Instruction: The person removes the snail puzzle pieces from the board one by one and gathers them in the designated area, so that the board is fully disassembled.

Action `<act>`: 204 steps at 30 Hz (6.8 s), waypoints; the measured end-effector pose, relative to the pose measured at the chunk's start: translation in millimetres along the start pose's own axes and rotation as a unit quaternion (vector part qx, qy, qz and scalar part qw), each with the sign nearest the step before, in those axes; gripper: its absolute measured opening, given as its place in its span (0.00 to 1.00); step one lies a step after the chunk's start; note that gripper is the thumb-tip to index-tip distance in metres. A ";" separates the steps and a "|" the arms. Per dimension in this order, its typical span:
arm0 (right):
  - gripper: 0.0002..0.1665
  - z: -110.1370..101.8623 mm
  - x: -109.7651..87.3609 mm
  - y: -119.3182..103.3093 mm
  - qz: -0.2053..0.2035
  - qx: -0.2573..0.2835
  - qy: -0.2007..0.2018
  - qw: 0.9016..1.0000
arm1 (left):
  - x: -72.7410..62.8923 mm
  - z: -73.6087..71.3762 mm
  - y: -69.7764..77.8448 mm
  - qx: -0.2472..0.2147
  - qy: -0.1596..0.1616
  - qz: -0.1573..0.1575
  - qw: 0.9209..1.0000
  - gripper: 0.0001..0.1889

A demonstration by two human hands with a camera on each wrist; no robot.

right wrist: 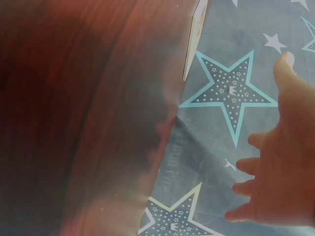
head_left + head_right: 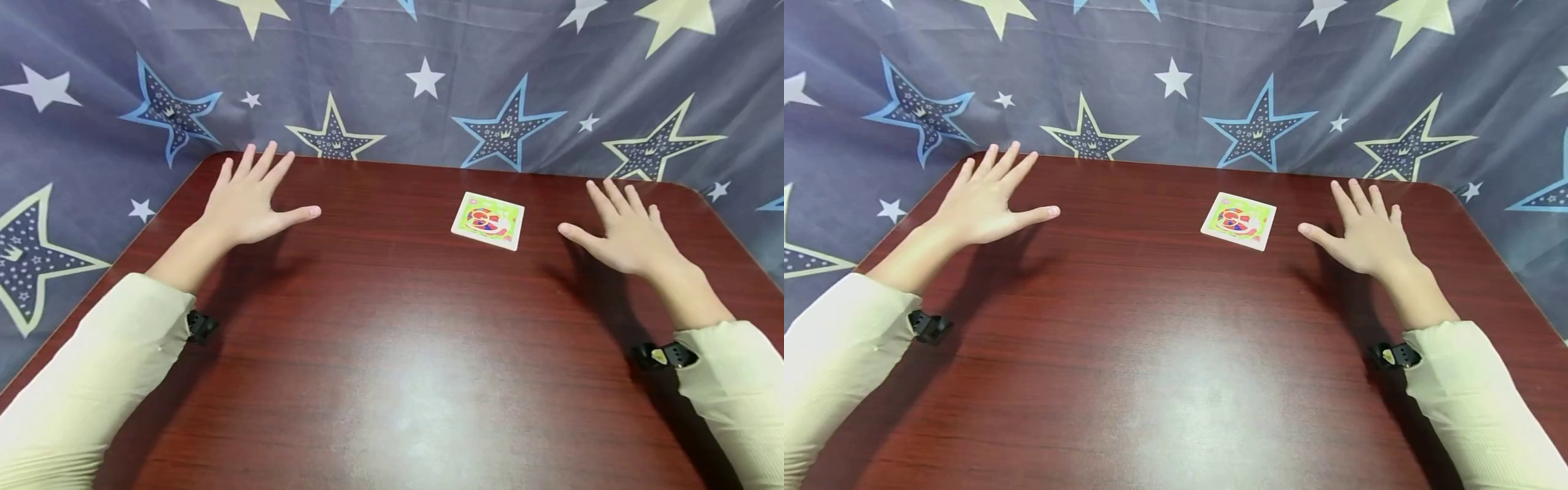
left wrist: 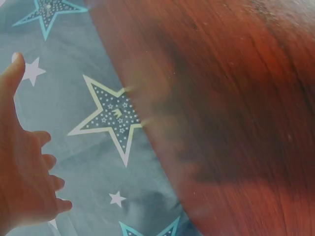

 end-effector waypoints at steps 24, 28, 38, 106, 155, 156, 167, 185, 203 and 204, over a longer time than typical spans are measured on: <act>0.52 -1.2 14.1 -27.2 -0.045 0.023 0.019 0.999 | 49.6 -5.3 74.9 -0.036 0.041 0.107 0.993 0.50; 0.51 2.8 17.3 -33.4 -0.051 0.023 0.008 0.998 | 66.4 -5.5 99.6 -0.034 0.047 0.141 0.988 0.49; 0.46 19.1 30.5 -52.4 -0.083 0.025 -0.028 0.996 | 101.9 8.1 159.5 -0.024 0.015 0.192 0.981 0.45; 0.25 71.1 12.1 -153.5 -0.245 0.004 -0.102 0.964 | 45.0 58.2 195.5 0.016 -0.076 0.359 0.930 0.24; 0.29 75.8 -67.6 -183.1 -0.273 -0.023 -0.108 0.956 | -56.0 41.9 192.3 0.029 -0.008 0.403 0.915 0.20; 0.29 75.5 -67.8 -182.6 -0.273 -0.022 -0.108 0.956 | -55.9 41.8 192.9 0.029 -0.007 0.403 0.915 0.20; 0.30 74.3 -67.4 -179.0 -0.271 -0.020 -0.104 0.957 | -54.7 41.2 195.8 0.024 -0.016 0.391 0.920 0.20; 0.33 78.8 -74.9 -173.4 -0.269 -0.020 -0.109 0.957 | -65.4 50.5 192.4 -0.023 -0.042 0.363 0.931 0.22; 0.37 85.3 -94.9 -198.9 -0.374 -0.018 -0.113 0.920 | -41.7 49.8 176.5 -0.108 -0.070 0.274 0.953 0.24; 0.36 86.1 -94.8 -199.9 -0.375 -0.019 -0.115 0.920 | -41.9 50.8 177.2 -0.104 -0.073 0.277 0.953 0.25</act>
Point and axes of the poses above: each hand's wrist, its own x-axis towards the middle knuckle, its own z-axis out of the palm, y = z × x, the point moved 7 cm from there along x, towards the middle knuckle, and after that the axes turned 6 degrees about x, right-handed, at the moved point
